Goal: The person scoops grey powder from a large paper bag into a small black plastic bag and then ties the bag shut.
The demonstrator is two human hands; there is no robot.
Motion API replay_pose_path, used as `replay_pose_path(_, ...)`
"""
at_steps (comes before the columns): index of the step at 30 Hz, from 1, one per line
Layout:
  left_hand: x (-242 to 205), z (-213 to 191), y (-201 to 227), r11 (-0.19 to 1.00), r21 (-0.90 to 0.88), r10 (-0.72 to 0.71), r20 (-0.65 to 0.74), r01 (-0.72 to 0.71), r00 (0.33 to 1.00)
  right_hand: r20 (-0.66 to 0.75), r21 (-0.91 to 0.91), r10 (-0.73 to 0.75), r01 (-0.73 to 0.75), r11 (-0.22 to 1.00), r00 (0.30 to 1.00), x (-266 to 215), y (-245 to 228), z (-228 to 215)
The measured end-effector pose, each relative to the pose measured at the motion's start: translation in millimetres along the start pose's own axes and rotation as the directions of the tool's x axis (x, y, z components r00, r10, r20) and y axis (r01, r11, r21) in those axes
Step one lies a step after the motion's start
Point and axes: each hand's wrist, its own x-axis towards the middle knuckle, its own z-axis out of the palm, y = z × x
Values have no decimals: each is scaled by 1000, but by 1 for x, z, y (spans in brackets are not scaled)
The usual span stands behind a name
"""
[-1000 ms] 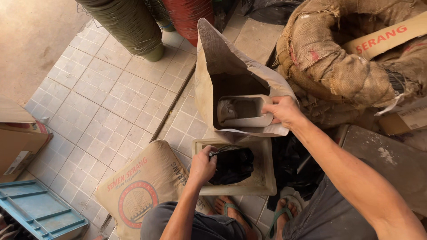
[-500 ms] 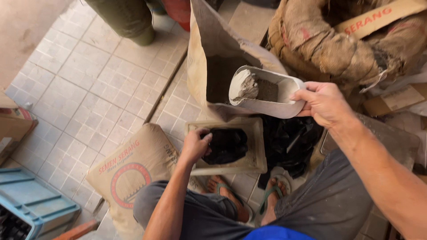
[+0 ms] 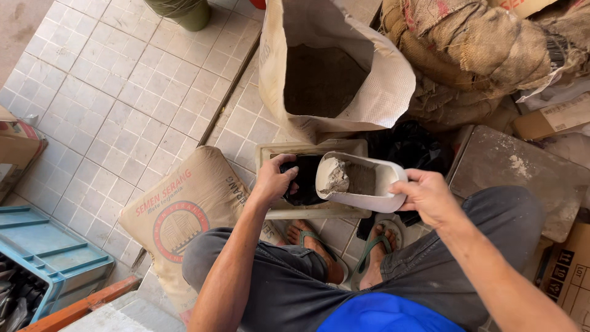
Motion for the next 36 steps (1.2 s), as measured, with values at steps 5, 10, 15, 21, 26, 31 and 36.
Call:
replay_pose_path(5,0,6,-6,999,-37,2,33,-1,999,-59,-35,2,-5,999,998,40,63,26)
replay_pose_path(10,-1,16,-3,1000,-6,-24,77,25,997,-111,-160,-69,51,986,991,64,82,67)
replay_pose_path(15,7,18,-7,991,131,-13,125,-3,992,-29,-685,-245,159,711,969,80,97,114)
replay_pose_path(21,2,23,7,984,174,9,169,-38,986,174,-839,-394,345,420,903,60,107,178)
replay_pose_path(26,2,12,5,985,170,-2,169,-27,986,196,-875,-545,397,277,815,63,112,176)
replay_pose_path(31,-28,3,33,1000,17,-4,198,0,980,243,-897,-636,419,139,732,77,107,136)
replay_pose_path(36,-50,-4,50,972,-235,82,241,-23,967,396,-895,-712,418,-157,580,54,79,106)
